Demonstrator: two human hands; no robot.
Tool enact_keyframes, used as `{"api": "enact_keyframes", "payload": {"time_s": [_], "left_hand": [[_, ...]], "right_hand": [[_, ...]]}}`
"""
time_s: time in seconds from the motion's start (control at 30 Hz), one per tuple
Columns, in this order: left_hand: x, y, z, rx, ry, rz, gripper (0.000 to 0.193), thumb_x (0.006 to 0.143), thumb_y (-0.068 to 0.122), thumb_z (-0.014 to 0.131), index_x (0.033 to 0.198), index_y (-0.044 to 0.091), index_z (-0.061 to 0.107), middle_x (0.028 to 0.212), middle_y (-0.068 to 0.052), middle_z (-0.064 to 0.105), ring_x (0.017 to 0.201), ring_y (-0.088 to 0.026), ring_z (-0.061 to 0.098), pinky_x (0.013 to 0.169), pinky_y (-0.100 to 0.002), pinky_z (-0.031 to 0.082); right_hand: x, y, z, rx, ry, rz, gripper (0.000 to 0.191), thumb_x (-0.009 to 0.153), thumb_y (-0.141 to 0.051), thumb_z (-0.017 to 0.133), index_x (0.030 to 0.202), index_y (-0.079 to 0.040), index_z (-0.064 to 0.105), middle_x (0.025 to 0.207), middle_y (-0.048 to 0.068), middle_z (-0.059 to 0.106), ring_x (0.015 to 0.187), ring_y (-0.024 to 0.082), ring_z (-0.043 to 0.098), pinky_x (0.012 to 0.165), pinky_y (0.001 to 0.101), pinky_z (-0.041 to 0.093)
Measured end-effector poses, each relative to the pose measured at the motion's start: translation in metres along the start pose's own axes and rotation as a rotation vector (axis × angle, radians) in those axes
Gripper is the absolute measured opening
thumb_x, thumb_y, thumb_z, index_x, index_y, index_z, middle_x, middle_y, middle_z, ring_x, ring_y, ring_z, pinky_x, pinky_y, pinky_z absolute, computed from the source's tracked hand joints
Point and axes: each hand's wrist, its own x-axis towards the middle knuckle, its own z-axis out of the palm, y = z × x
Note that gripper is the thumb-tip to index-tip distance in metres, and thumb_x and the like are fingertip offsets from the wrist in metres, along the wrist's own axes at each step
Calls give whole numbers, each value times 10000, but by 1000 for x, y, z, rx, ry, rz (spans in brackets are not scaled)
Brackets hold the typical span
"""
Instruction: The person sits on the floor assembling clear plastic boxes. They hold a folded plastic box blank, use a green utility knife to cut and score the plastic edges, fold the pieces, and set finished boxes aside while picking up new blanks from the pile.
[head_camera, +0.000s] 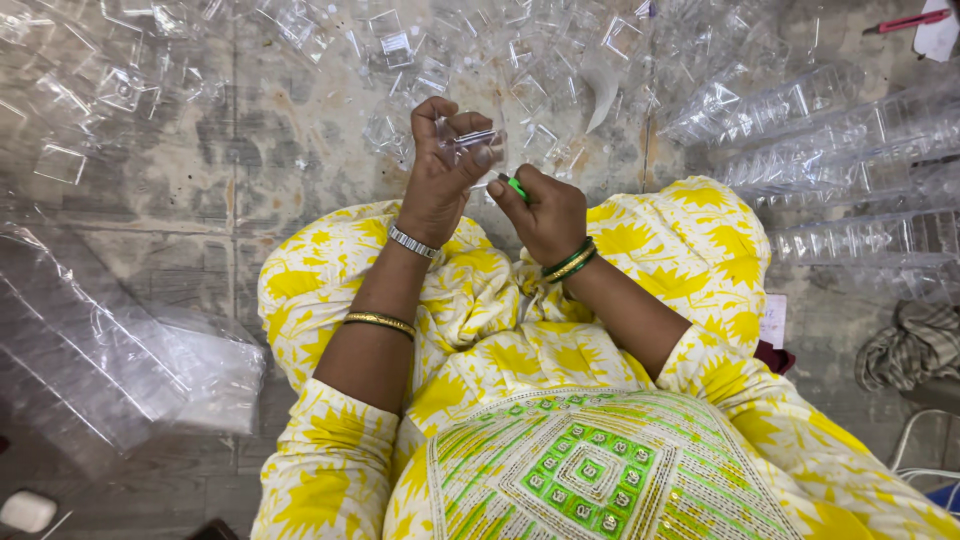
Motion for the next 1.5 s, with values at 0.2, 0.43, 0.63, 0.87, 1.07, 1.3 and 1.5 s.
{"api": "enact_keyframes", "payload": {"time_s": [0.2, 0.43, 0.63, 0.87, 1.07, 1.3, 1.5], "left_hand": [[-1, 6, 5, 174, -36, -35, 834, 771, 17, 900, 1399, 189, 380, 1306, -51, 555, 1198, -199, 572, 994, -370, 561], [1, -2, 4, 451, -148, 45, 882, 774, 10, 952, 1475, 179, 444, 1335, -46, 548, 1271, -179, 542, 1100, -353, 513], [-2, 8, 6, 283, -120, -60, 677, 896, 291, 812, 1449, 176, 437, 1318, -38, 525, 1181, -173, 571, 974, -371, 557], [5, 7, 4, 207, 115, -374, 427, 1044, 478, 453, 1246, 109, 522, 887, -109, 674, 631, -210, 687, 523, -328, 569], [3, -2, -9, 189, 117, -357, 370, 1083, 445, 438, 1073, 104, 580, 737, -82, 650, 497, -174, 610, 398, -292, 436], [3, -10, -9, 267, 183, -328, 362, 1084, 438, 404, 990, 127, 563, 654, -58, 619, 410, -133, 512, 352, -274, 347], [3, -10, -10, 239, 272, -188, 365, 1100, 407, 368, 965, 118, 546, 643, -74, 620, 407, -122, 486, 354, -272, 342]], "right_hand": [[11, 16, -11, 618, 115, 98, 341, 1120, -283, 695, 901, -68, 546, 778, -21, 479, 740, 52, 423, 632, 287, 367], [31, 7, -43, 764, -12, 462, 167, 978, -248, 726, 984, -82, 715, 654, -30, 608, 471, 15, 455, 417, 200, 319], [36, 3, -48, 839, -15, 448, 154, 947, -185, 765, 909, -45, 714, 690, 24, 669, 443, 31, 457, 401, 215, 307], [26, 21, -33, 758, -21, 362, 286, 1042, -299, 674, 898, -52, 680, 691, 13, 664, 519, 44, 531, 454, 215, 362], [23, 33, -45, 561, -92, 30, 440, 1138, -398, 529, 1001, -11, 687, 816, 17, 646, 697, 89, 573, 654, 261, 463], [20, 17, -41, 200, 52, -97, 366, 1115, -308, 609, 930, -11, 719, 765, 62, 678, 671, 133, 643, 613, 306, 481], [3, 20, -23, 440, -103, -36, 367, 1108, -307, 620, 920, -9, 723, 720, 23, 619, 657, 102, 531, 594, 284, 432]]}}
